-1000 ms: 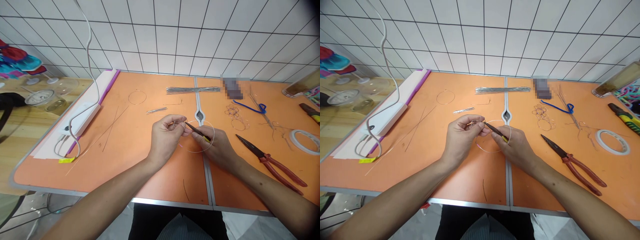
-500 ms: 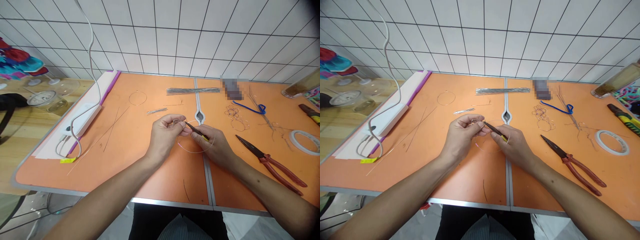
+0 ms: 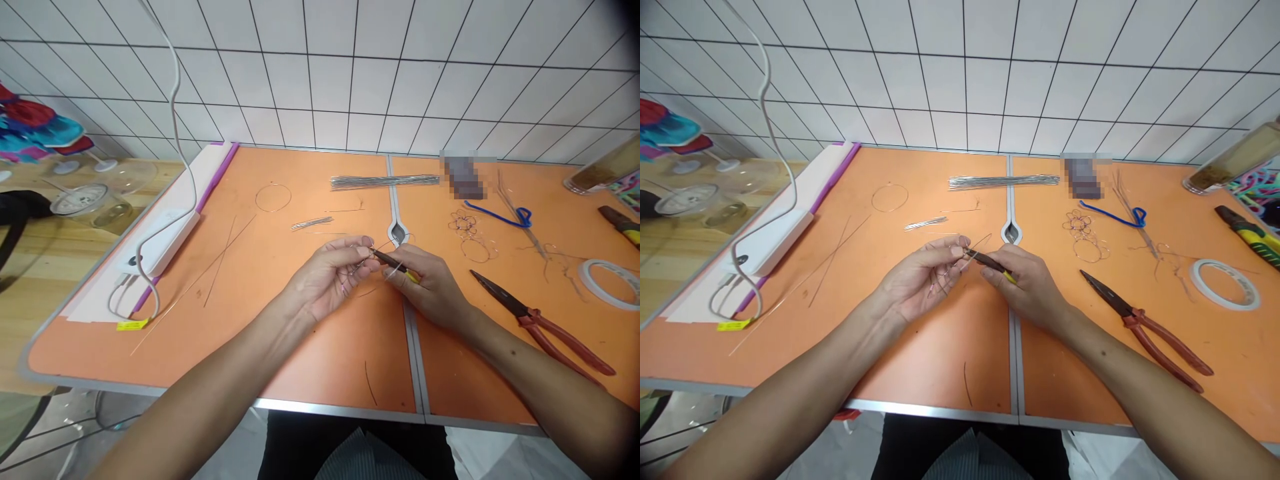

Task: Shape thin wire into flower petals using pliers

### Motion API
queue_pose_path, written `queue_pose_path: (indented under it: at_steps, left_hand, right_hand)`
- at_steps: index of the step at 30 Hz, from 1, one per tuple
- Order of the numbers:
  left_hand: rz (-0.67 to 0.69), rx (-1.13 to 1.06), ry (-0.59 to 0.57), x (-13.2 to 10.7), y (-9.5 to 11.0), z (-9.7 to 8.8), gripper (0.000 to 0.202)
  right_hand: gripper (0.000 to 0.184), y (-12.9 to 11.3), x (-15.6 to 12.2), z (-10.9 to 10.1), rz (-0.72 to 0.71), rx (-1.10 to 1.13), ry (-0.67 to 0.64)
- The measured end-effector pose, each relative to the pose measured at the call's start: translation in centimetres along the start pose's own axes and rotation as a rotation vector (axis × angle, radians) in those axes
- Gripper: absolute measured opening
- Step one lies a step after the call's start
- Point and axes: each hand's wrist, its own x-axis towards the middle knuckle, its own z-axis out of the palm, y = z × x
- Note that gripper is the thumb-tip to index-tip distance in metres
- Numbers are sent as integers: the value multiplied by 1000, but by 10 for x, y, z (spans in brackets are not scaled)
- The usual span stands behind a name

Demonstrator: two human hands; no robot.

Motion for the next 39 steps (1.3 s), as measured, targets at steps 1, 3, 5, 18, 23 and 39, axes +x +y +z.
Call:
queue_pose_path:
  at_steps: [1,3,5,18,23,39]
  left_hand:
    - [-15,-7,-18,0,0,-1,14]
    - [-38,-13,-52,1,-1,-3,14]
    - [-53,-9,-70,1,0,-3,14]
    - [-137,-5,-148,-1,-3,-6,14]
    - [-144,-31,-153,-3,-3,-4,15]
    - [-111,0,-138,-2,-4,-4,14]
  right_hand:
    - [29,1,0,0,-16,-7,3]
    - [28,2,0,0,-48,-24,11]
    - [26,2,0,-1,-83,-35,17]
    - [22,0,0,-3,-183,-31,41]
    - [24,-1,-1,-3,-180,-34,24]
    - [20,2,-1,-2,-222,-30,51]
